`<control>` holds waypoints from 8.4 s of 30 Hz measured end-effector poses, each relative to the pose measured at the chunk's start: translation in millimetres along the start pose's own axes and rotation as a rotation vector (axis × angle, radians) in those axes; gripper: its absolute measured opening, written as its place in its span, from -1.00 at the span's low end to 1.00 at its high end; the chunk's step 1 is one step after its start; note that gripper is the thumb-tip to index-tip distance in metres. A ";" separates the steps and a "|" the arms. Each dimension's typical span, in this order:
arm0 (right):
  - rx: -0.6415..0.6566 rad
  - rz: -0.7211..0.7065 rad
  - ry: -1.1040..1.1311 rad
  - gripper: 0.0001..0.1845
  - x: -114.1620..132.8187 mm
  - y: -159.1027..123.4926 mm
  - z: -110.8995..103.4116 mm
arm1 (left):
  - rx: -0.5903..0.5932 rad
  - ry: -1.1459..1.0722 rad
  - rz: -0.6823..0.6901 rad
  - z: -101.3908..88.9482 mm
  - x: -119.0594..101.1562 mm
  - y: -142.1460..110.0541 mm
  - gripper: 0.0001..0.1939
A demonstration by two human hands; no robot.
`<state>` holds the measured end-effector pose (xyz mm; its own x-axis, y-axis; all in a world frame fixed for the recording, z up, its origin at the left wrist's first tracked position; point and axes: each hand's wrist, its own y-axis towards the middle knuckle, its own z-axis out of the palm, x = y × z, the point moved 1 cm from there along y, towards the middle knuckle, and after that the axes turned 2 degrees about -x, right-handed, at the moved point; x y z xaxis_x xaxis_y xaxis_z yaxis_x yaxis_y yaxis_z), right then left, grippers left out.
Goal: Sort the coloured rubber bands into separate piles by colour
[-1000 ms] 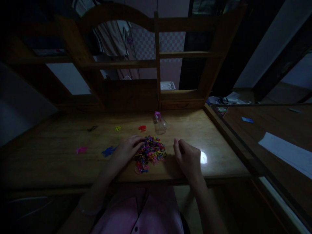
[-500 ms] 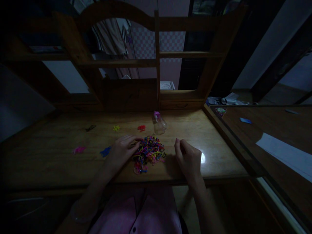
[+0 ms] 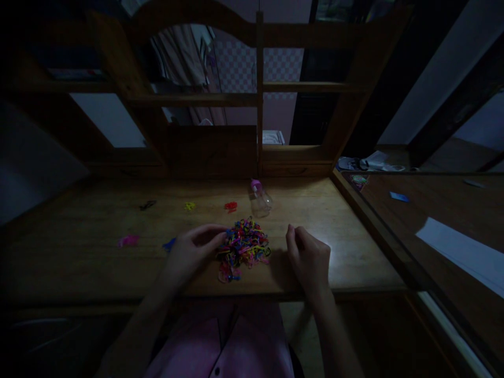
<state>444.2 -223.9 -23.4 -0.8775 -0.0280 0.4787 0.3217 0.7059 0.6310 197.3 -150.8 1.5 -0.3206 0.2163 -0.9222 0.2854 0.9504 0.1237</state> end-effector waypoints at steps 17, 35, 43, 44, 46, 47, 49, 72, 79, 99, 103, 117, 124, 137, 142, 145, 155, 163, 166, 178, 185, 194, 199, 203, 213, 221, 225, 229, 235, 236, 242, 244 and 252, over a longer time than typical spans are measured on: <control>0.038 0.008 -0.010 -0.65 -1.6 1.3 0.4 | -0.182 0.681 0.145 -103.8 46.1 -27.4 -0.62; 0.151 0.002 0.016 -0.61 -3.6 0.0 3.6 | 0.070 0.683 0.504 13.5 4.5 -21.9 -0.75; 0.177 0.000 0.014 -0.59 -2.1 0.8 3.2 | 0.189 0.739 0.578 27.3 16.8 -3.5 -0.63; 0.178 -0.001 0.014 -0.60 -2.3 0.7 3.3 | 0.197 0.743 0.573 27.8 15.5 -1.6 -0.65; 0.178 -0.001 0.013 -0.60 -2.7 0.4 3.4 | 0.207 0.754 0.560 27.2 11.2 1.4 -0.73; 0.181 -0.002 0.012 -0.60 -3.0 0.2 3.5 | 0.213 0.759 0.554 26.3 8.8 2.6 -0.78; 0.184 -0.003 0.010 -0.60 -3.3 0.0 3.5 | 0.217 0.760 0.537 23.5 5.0 4.2 -0.85; 0.215 0.094 0.381 -0.83 29.8 3.2 3.0 | 0.060 -0.225 -0.069 13.0 11.3 0.4 -0.73; 0.420 0.032 0.656 -0.70 83.3 1.0 19.6 | 0.057 -0.248 -0.029 17.9 8.4 -3.1 -0.75; 0.401 0.063 0.733 -0.71 89.0 -2.0 19.6 | -0.003 -0.280 0.025 22.1 11.3 -13.7 -0.82; 0.425 0.237 0.838 -0.84 85.0 0.1 23.6 | 0.036 -0.304 0.007 20.2 9.4 -14.5 -0.80; 0.339 0.405 0.908 -0.88 84.6 1.4 22.6 | 0.073 -0.532 -0.078 26.1 10.6 -15.2 -0.75; 0.342 0.392 0.907 -0.89 82.3 -0.6 24.4 | 0.020 -0.510 -0.064 28.8 13.5 -12.5 -0.74; 0.327 0.433 0.915 -0.88 85.5 -4.1 23.7 | -0.108 -0.411 -0.061 34.6 5.6 -17.8 -0.85; 0.308 0.507 0.943 -0.87 86.3 -6.1 26.2 | -0.202 -0.245 0.043 37.6 4.1 -23.0 -0.90; 0.278 0.536 0.919 -0.87 85.3 -6.9 27.1 | -0.206 -0.222 0.068 37.9 3.5 -23.7 -0.89; 0.323 0.561 0.889 -0.85 73.7 -7.4 24.6 | -0.179 -0.432 -0.040 25.8 12.4 -14.7 -0.83; 0.395 0.744 0.976 -0.68 67.8 -2.0 26.3 | -0.178 -0.507 -0.058 18.8 29.4 -20.0 -0.80; 0.389 0.741 1.032 -0.71 68.9 9.5 29.8 | -0.206 -0.444 -0.083 20.0 28.2 -30.5 -0.84; 0.945 -0.007 0.767 -0.89 158.6 76.6 114.4 | -0.020 -0.204 -0.044 17.4 37.0 -39.9 -0.91; 1.060 -0.338 0.438 -0.81 191.4 64.7 144.6 | 0.028 -0.316 -0.043 14.5 33.5 -40.2 -0.86; 0.766 -0.263 0.517 -0.86 162.0 72.5 82.5 | 0.024 -0.391 -0.070 13.0 37.1 -38.4 -0.89; 0.579 -0.013 0.528 -0.81 124.2 47.7 23.1 | 0.023 -0.415 -0.062 9.7 35.2 -40.1 -0.91; 0.619 0.135 0.529 -0.75 102.4 15.3 4.2 | 0.047 -0.476 -0.054 7.7 33.4 -39.2 -0.92; 0.675 0.140 0.649 -0.73 100.7 -12.3 20.2 | 0.045 -0.530 -0.088 4.4 34.9 -37.1 -0.88; 0.631 0.190 0.626 -0.90 98.2 -4.4 23.1 | -0.001 -0.519 -0.114 3.2 34.1 -35.1 -0.86; 0.652 0.174 0.646 -0.93 108.3 5.1 20.3 | -0.048 -0.541 -0.121 3.0 34.1 -35.0 -0.83; 0.607 0.200 0.673 -0.94 110.0 21.7 22.2 | -0.091 -0.586 -0.133 1.8 32.5 -35.1 -0.82; 0.584 -0.073 0.520 -0.90 117.6 81.7 78.2 | -0.109 -0.707 -0.149 1.7 34.6 -33.5 -0.82; 0.631 -0.145 0.424 -0.88 121.9 92.1 94.8 | -0.111 -0.739 -0.153 2.0 36.1 -32.9 -0.80; 0.728 -0.316 0.291 -0.83 149.0 124.6 181.1 | -0.117 -0.854 -0.163 3.7 42.6 -30.6 -0.65; 0.743 -0.334 0.299 -0.83 153.3 125.1 193.4 | -0.112 -0.863 -0.153 3.3 42.4 -30.6 -0.64; 0.659 -0.297 0.389 -0.82 136.4 123.1 150.4 | -0.146 -0.723 -0.112 3.5 35.8 -32.8 -0.64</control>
<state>310.7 -34.4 27.8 -0.6684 -0.4370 0.6019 -0.2859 0.8980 0.3345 179.6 -175.0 -36.9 0.3473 -0.0365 -0.9370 0.1469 0.9890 0.0159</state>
